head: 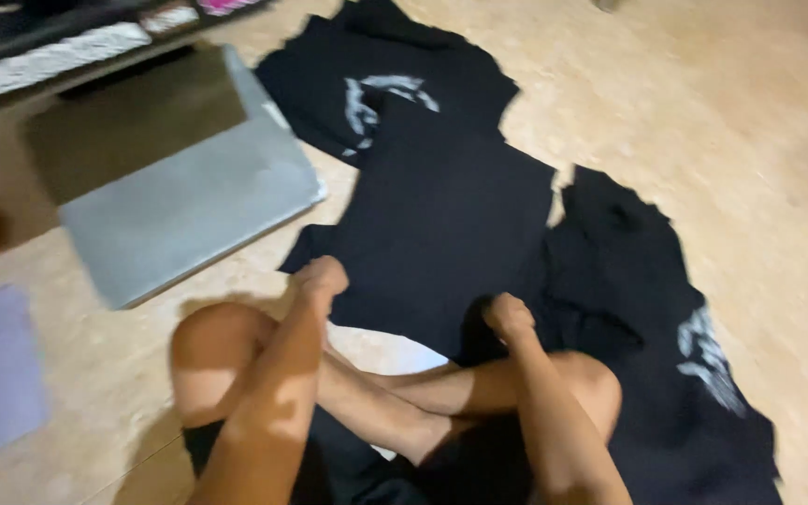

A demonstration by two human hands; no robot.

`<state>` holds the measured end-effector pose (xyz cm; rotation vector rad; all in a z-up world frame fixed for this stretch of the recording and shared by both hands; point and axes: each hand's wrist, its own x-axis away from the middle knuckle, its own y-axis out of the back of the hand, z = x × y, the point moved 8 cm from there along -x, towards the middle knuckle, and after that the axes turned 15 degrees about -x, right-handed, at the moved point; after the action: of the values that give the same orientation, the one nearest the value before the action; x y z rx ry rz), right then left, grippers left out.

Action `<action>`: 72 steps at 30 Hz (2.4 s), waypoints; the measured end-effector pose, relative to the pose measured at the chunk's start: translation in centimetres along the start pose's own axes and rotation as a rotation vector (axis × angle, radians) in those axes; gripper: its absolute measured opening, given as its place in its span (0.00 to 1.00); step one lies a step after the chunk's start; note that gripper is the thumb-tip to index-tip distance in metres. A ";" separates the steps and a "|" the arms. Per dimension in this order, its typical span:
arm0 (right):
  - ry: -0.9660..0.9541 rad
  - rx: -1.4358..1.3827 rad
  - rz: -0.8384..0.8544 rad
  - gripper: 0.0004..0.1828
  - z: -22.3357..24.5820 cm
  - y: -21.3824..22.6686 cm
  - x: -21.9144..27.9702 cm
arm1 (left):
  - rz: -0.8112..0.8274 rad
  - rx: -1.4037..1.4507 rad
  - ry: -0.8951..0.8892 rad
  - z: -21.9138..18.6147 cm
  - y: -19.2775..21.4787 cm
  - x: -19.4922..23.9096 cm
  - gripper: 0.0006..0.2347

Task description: Sorting and smoothing printed black fabric panels on the floor before placing them into a heat press machine.

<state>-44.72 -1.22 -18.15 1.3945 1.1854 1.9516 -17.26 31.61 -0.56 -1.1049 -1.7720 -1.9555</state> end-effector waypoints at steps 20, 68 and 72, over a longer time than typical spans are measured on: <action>1.084 0.320 -0.750 0.09 4.7 -3.0 1.6 | -0.092 -0.557 -0.089 -1.6 -4.2 -3.7 0.19; 0.664 0.336 -0.132 0.36 14.8 2.2 11.5 | -1.056 -0.566 -1.067 -14.1 -8.6 -3.7 0.14; 0.789 0.300 -0.244 0.35 14.1 2.4 10.9 | -0.505 -0.482 -0.922 -15.1 -6.6 -1.1 0.24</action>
<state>-35.68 11.19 -8.80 0.5178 1.9471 2.2664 -26.06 18.56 -5.39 -2.1632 -2.2104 -2.4762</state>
